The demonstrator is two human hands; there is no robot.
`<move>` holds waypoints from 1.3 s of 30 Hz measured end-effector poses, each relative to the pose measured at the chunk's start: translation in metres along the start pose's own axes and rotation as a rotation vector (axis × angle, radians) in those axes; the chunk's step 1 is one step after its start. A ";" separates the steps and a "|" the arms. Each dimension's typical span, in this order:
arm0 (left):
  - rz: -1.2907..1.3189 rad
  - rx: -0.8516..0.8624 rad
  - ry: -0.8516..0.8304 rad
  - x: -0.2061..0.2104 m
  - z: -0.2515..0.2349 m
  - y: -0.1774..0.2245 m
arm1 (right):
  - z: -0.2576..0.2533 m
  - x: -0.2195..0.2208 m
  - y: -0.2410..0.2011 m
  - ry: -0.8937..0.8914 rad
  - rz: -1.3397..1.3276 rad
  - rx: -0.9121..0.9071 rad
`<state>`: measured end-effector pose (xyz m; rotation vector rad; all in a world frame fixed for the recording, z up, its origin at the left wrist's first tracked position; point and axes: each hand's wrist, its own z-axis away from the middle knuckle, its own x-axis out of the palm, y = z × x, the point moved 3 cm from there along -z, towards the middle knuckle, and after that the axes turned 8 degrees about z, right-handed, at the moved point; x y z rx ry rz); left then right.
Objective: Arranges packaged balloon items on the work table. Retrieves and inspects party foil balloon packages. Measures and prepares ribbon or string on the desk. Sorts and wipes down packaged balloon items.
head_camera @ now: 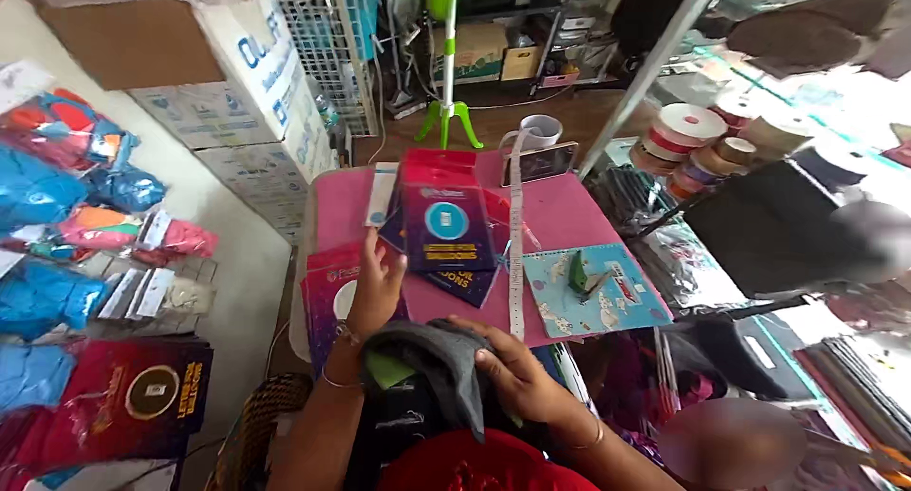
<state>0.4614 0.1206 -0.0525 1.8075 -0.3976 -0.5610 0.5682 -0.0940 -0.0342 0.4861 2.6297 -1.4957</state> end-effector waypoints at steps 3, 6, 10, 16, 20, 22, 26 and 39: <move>-0.399 0.032 0.092 -0.038 0.047 0.004 | -0.006 -0.008 0.004 0.180 0.035 0.077; -0.720 -0.106 0.199 -0.068 0.106 0.004 | -0.023 -0.009 0.011 0.319 0.119 0.164; -0.919 -0.232 0.247 -0.073 0.151 -0.021 | -0.053 0.043 0.028 -0.008 0.473 0.180; -0.766 -0.352 0.312 -0.073 0.163 -0.033 | -0.097 0.135 0.071 -0.737 0.811 0.142; -0.911 -0.192 0.291 -0.069 0.157 -0.041 | -0.158 0.128 0.114 -0.511 1.010 0.244; -0.910 -0.182 0.314 -0.069 0.156 -0.044 | -0.179 0.127 0.137 -0.401 1.113 0.266; -0.926 -0.174 0.336 -0.068 0.158 -0.047 | -0.172 0.139 0.131 -0.405 1.072 0.200; -0.566 -0.456 0.251 -0.111 0.140 -0.012 | -0.037 0.085 0.049 -0.348 0.320 0.007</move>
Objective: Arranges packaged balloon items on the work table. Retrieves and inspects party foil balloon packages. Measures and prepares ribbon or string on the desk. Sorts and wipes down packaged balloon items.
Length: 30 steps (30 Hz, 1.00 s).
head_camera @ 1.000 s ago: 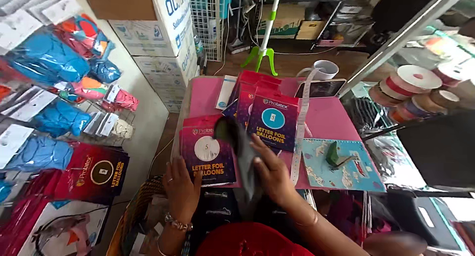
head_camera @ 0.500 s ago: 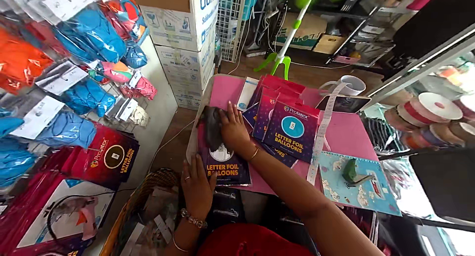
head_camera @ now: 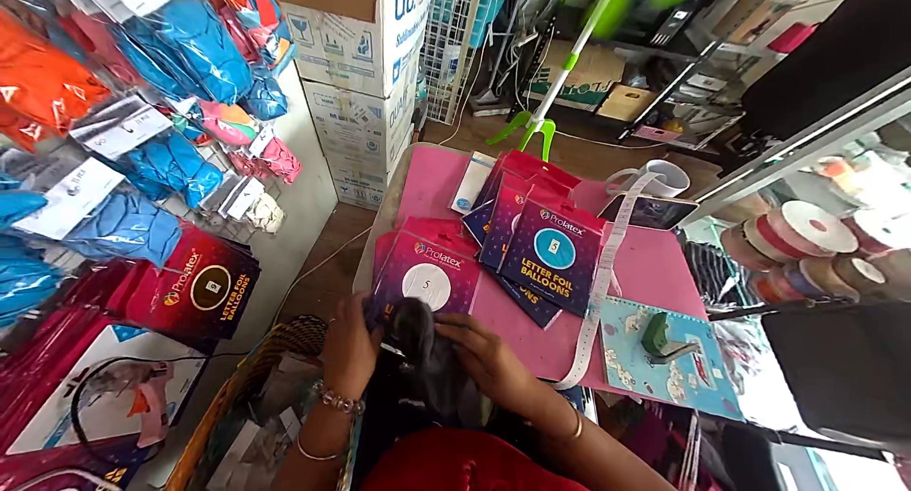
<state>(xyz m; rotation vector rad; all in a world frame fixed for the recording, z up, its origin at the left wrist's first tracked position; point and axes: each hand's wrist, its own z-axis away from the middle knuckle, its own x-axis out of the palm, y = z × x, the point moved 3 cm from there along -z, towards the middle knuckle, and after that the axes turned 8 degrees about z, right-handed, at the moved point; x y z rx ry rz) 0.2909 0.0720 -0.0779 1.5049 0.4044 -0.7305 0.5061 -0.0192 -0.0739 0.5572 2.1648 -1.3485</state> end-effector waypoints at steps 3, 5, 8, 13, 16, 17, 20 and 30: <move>0.046 -0.088 -0.087 -0.020 -0.013 -0.005 | 0.004 -0.030 0.002 0.136 0.031 0.053; 0.101 -0.072 -0.079 -0.031 -0.016 -0.018 | 0.003 -0.051 0.001 0.240 0.080 0.076; 0.451 -0.050 0.134 -0.048 -0.010 -0.037 | -0.006 -0.076 0.001 0.435 0.135 0.136; 1.323 -0.200 0.322 -0.048 0.000 -0.027 | -0.040 -0.067 0.002 0.522 0.223 0.195; 1.551 -0.178 0.139 -0.014 0.006 -0.012 | -0.064 -0.021 -0.002 0.189 0.302 0.148; 1.592 -0.161 0.088 0.000 0.007 -0.010 | -0.070 -0.003 0.001 0.012 0.344 0.135; 1.587 -0.125 0.086 0.025 0.008 -0.006 | -0.086 0.029 0.015 -0.355 0.419 0.094; 1.584 -0.175 0.074 0.025 0.011 -0.005 | -0.162 0.018 0.075 -0.095 0.545 0.351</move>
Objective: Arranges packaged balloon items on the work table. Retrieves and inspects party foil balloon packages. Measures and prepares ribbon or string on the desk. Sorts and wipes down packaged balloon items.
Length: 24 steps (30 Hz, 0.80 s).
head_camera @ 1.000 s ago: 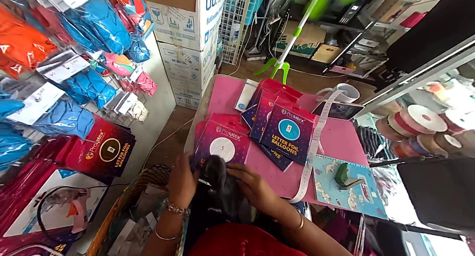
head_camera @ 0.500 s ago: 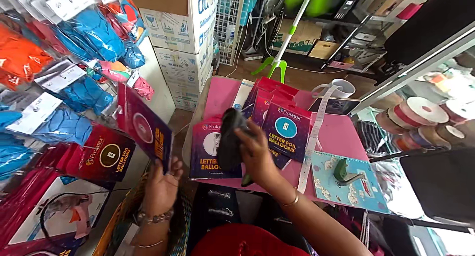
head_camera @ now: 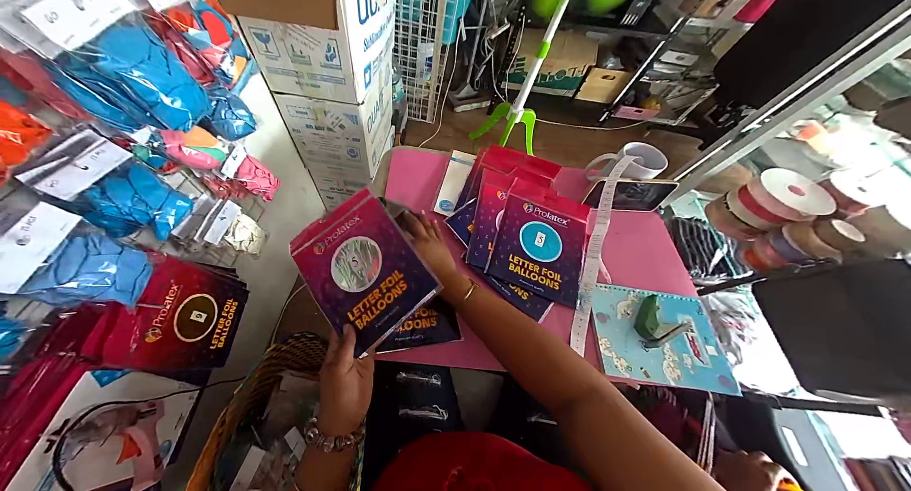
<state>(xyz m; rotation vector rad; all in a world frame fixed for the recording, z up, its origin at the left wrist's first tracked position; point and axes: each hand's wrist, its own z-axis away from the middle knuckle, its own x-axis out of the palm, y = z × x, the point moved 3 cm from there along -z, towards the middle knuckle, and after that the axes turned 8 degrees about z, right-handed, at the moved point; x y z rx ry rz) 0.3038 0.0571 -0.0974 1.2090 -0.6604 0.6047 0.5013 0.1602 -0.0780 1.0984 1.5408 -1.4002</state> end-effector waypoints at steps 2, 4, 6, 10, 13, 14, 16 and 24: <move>0.002 -0.001 0.028 -0.001 0.001 0.000 | -0.004 0.012 0.005 0.048 0.035 -0.009; 0.007 0.003 0.038 -0.002 0.002 0.000 | 0.014 0.019 0.002 0.093 0.031 -0.049; 0.017 0.013 0.020 -0.002 0.001 -0.001 | 0.051 0.016 -0.009 0.082 -0.018 -0.068; -0.005 0.021 0.029 -0.001 0.000 0.000 | 0.132 0.015 -0.023 0.294 0.015 -0.337; -0.041 0.013 0.034 0.001 -0.001 0.002 | 0.160 -0.002 -0.009 0.293 -0.144 -0.358; -0.048 0.008 0.035 0.003 -0.001 0.003 | 0.162 -0.015 -0.003 0.297 -0.194 -0.308; -0.089 0.006 0.037 0.008 0.001 0.003 | 0.156 -0.047 0.014 0.344 -0.234 -0.181; -0.760 0.172 -0.020 0.024 0.008 0.019 | 0.097 -0.130 0.101 0.591 -0.124 0.168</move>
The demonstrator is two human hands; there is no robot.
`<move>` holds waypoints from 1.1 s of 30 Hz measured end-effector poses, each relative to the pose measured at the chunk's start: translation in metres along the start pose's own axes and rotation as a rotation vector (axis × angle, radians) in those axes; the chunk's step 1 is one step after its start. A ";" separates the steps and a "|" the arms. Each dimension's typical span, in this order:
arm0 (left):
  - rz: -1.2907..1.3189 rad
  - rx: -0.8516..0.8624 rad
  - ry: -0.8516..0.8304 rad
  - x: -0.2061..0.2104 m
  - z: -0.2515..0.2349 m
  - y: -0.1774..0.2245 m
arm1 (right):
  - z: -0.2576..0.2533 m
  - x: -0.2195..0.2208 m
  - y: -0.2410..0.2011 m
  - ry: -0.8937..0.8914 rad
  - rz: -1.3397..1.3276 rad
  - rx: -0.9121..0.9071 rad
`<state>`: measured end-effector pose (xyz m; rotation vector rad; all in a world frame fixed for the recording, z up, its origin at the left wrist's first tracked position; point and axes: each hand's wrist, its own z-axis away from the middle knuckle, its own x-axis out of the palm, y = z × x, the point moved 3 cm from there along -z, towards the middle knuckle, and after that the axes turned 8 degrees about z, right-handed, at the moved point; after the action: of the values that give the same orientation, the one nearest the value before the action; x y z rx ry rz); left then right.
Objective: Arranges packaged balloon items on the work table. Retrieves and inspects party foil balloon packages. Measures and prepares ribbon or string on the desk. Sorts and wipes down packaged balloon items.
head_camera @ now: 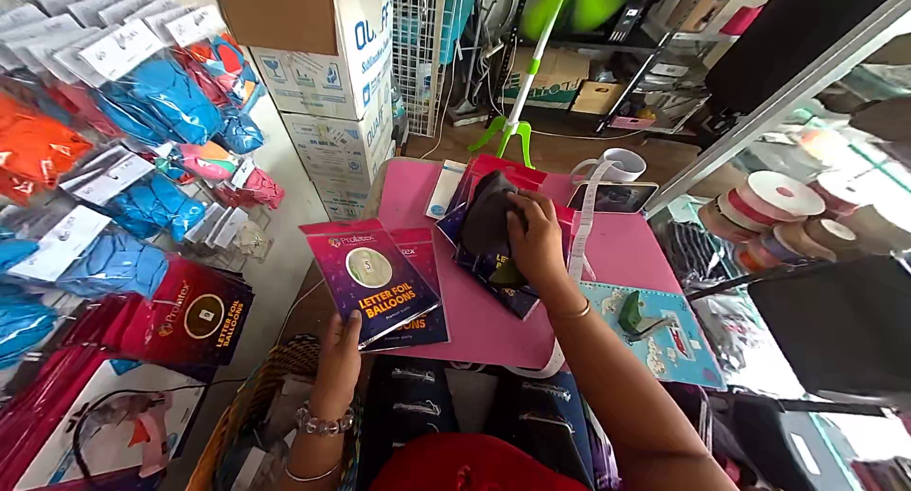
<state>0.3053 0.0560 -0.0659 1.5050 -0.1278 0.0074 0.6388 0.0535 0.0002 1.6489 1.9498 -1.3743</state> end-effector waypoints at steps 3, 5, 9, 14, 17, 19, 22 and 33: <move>-0.545 0.194 0.035 -0.016 -0.012 -0.002 | 0.002 0.012 0.009 -0.153 0.044 0.098; -0.662 0.143 0.024 -0.020 -0.018 -0.004 | 0.025 0.019 -0.001 -0.190 0.014 0.062; -0.636 -0.064 -0.132 -0.025 -0.012 -0.013 | 0.090 0.028 -0.039 -0.348 -0.142 -0.048; -0.477 -0.175 -0.218 -0.041 0.006 -0.005 | 0.138 0.036 -0.062 -0.650 -0.051 -0.152; -0.380 -0.271 -0.285 -0.045 0.020 -0.013 | 0.159 0.051 -0.064 -0.663 0.030 -0.241; -0.250 -0.334 -0.313 -0.047 0.028 -0.022 | 0.165 0.056 -0.067 -0.642 0.017 -0.289; 0.027 -0.333 -0.310 -0.052 0.033 -0.031 | 0.167 0.060 -0.073 -0.642 -0.065 -0.324; 0.198 0.091 -0.385 -0.035 0.021 0.010 | 0.133 0.040 -0.066 -0.522 -0.969 0.205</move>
<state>0.2682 0.0379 -0.0580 1.5657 -0.5916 -0.1195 0.5187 -0.0169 -0.0653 0.2107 2.3594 -2.0742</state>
